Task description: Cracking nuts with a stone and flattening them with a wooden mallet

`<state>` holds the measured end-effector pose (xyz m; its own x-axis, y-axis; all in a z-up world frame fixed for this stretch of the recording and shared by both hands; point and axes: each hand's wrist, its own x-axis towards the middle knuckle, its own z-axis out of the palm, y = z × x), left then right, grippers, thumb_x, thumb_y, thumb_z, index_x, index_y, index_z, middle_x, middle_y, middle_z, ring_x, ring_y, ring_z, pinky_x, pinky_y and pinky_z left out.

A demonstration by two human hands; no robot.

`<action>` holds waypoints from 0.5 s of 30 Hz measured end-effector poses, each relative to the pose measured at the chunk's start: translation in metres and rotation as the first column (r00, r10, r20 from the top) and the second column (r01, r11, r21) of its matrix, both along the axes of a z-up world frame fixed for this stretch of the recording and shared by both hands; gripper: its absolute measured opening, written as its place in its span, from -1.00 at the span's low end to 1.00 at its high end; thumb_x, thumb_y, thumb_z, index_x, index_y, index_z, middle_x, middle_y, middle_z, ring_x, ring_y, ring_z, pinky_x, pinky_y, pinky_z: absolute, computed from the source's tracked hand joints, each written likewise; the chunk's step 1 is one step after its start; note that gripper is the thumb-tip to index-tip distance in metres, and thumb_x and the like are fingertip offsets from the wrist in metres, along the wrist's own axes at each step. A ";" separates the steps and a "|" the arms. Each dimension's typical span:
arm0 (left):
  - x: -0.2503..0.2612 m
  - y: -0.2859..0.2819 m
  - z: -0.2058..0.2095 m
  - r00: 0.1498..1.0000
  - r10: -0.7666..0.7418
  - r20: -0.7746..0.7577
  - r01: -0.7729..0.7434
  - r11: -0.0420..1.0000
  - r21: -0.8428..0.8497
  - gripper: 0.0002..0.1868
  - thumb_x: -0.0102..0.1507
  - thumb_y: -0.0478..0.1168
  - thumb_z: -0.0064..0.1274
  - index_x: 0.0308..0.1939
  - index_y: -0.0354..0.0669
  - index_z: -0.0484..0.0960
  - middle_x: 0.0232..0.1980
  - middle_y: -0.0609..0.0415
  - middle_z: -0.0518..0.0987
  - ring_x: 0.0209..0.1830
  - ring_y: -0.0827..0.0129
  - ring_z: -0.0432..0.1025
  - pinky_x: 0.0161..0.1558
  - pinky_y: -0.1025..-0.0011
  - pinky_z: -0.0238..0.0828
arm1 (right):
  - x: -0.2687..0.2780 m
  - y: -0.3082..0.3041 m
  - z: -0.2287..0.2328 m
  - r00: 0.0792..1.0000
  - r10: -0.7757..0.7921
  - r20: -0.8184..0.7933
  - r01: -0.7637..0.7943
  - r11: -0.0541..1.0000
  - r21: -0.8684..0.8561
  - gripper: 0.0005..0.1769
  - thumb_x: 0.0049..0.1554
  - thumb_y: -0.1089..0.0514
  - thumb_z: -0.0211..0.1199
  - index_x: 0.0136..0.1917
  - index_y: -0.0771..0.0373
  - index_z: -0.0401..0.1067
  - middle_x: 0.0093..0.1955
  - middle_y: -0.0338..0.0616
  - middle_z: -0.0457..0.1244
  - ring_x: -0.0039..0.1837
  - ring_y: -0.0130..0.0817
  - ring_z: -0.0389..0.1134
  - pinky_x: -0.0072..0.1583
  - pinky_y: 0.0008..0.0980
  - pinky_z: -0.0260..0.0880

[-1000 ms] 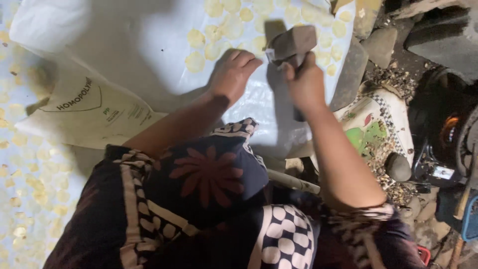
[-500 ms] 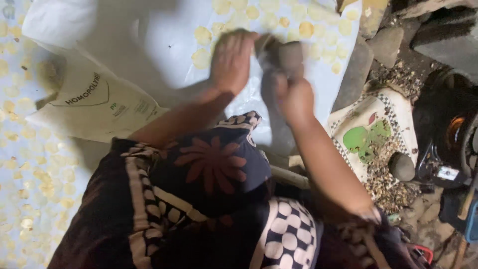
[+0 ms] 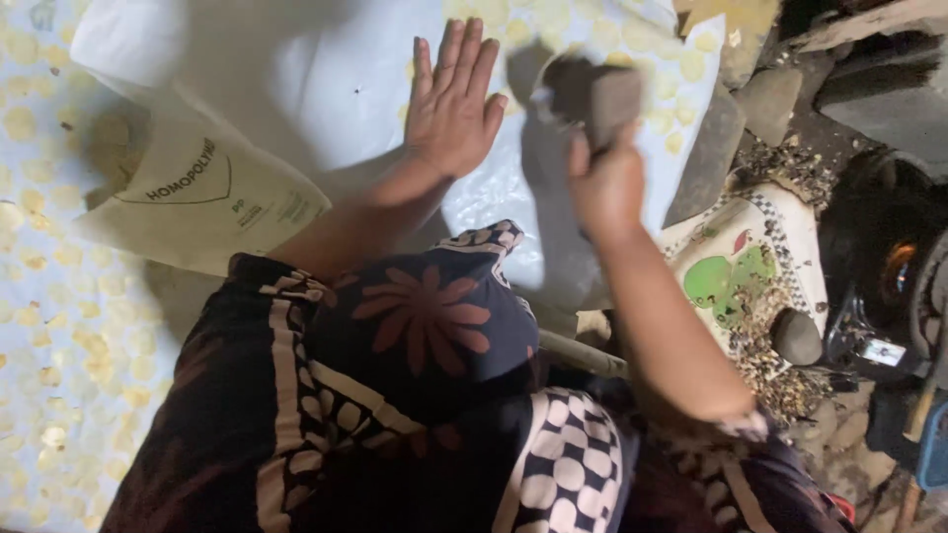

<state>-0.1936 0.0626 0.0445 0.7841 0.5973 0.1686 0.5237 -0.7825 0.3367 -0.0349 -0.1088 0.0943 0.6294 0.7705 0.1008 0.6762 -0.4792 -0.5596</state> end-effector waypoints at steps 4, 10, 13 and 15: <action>0.007 0.000 0.008 0.998 -0.010 -0.066 0.005 0.997 -0.083 -0.29 0.56 0.11 -0.35 0.69 -0.19 0.03 0.71 -0.05 -0.21 0.70 0.11 -0.40 0.57 -0.12 -0.69 | 0.005 0.013 -0.020 1.000 -0.016 -0.023 0.011 0.971 -0.240 -0.42 0.19 -0.09 0.20 0.23 0.40 0.15 -0.14 0.39 0.37 -0.11 0.50 0.36 -0.14 0.32 0.29; 0.010 -0.003 0.021 0.979 -0.035 -0.199 0.002 0.987 -0.163 -0.23 0.47 0.20 -0.56 0.68 -0.09 -0.08 0.71 -0.04 -0.25 0.70 0.10 -0.42 0.56 -0.11 -0.64 | 0.006 0.017 -0.006 0.996 -0.035 -0.080 0.010 0.956 -0.293 -0.49 0.19 -0.13 0.14 0.17 0.29 0.17 -0.08 0.35 0.37 -0.06 0.48 0.36 -0.10 0.30 0.28; 0.012 -0.005 0.029 0.979 -0.035 -0.200 -0.003 0.982 -0.186 -0.20 0.44 0.26 -0.58 0.67 -0.04 -0.09 0.72 -0.05 -0.21 0.71 0.04 -0.36 0.55 -0.15 -0.60 | -0.001 0.006 -0.027 0.993 -0.092 -0.071 0.071 0.964 -0.258 -0.41 0.16 -0.14 0.11 0.25 0.32 0.15 -0.14 0.35 0.37 -0.12 0.49 0.35 -0.14 0.36 0.25; 0.018 -0.004 0.030 0.961 -0.066 -0.269 0.000 0.971 -0.239 -0.16 0.41 0.35 -0.75 0.67 0.02 -0.20 0.72 -0.03 -0.25 0.71 0.05 -0.39 0.55 -0.13 -0.62 | 0.001 0.000 -0.019 0.983 -0.139 -0.121 0.101 0.956 -0.277 -0.41 0.13 -0.15 0.10 0.25 0.30 0.16 -0.10 0.35 0.38 -0.06 0.50 0.35 -0.10 0.37 0.24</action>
<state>-0.1754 0.0587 0.0740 0.8001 0.5667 -0.1966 0.5965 -0.7173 0.3601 -0.0334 -0.1090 0.0757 0.7118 0.6753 -0.1934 0.5302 -0.6971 -0.4826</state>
